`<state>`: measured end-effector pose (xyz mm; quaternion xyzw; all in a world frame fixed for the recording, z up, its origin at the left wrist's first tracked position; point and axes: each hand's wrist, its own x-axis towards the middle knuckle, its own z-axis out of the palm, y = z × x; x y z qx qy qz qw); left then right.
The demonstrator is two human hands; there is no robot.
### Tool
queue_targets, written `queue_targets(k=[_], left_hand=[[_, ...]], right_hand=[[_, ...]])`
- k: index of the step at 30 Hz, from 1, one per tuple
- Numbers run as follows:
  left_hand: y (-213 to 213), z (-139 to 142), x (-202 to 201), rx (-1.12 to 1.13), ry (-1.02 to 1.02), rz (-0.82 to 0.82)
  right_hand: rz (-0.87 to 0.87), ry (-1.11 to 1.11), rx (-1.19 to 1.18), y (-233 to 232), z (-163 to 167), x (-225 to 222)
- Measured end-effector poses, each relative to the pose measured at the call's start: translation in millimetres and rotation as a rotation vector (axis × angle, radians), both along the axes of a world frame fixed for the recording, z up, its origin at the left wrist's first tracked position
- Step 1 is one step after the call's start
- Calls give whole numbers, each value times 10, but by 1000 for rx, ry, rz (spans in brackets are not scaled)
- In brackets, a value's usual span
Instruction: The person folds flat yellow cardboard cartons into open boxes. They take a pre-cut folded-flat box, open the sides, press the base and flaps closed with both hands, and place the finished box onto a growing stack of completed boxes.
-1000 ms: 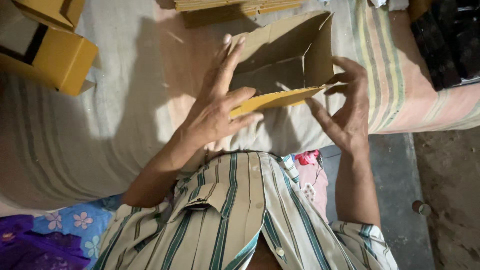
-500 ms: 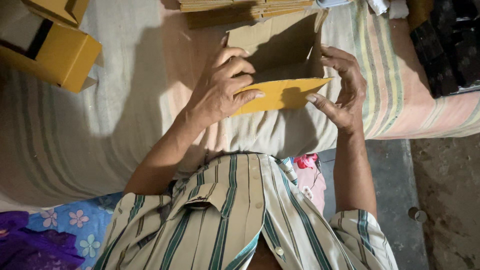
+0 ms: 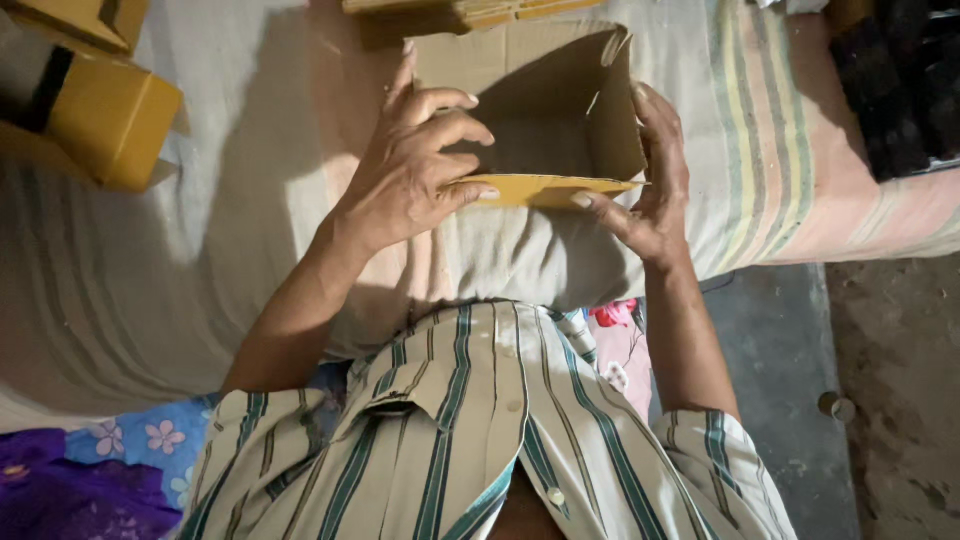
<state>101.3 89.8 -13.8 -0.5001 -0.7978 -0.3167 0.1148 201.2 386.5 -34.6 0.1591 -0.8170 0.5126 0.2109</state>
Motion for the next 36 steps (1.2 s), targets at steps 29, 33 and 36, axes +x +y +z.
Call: queue_targets(k=[29,33,36], left_hand=[[1288,66,-476,-473,-577,-290],[1222,-5,-398,-489,-675,-226],[1244,-92,-341,-27,-478,-431]], right_hand=[[224,-303,-702,-48,-24,-221],[233,-340,-816,-12,-65,-233],[197,-368,-892,31,-87,-229]])
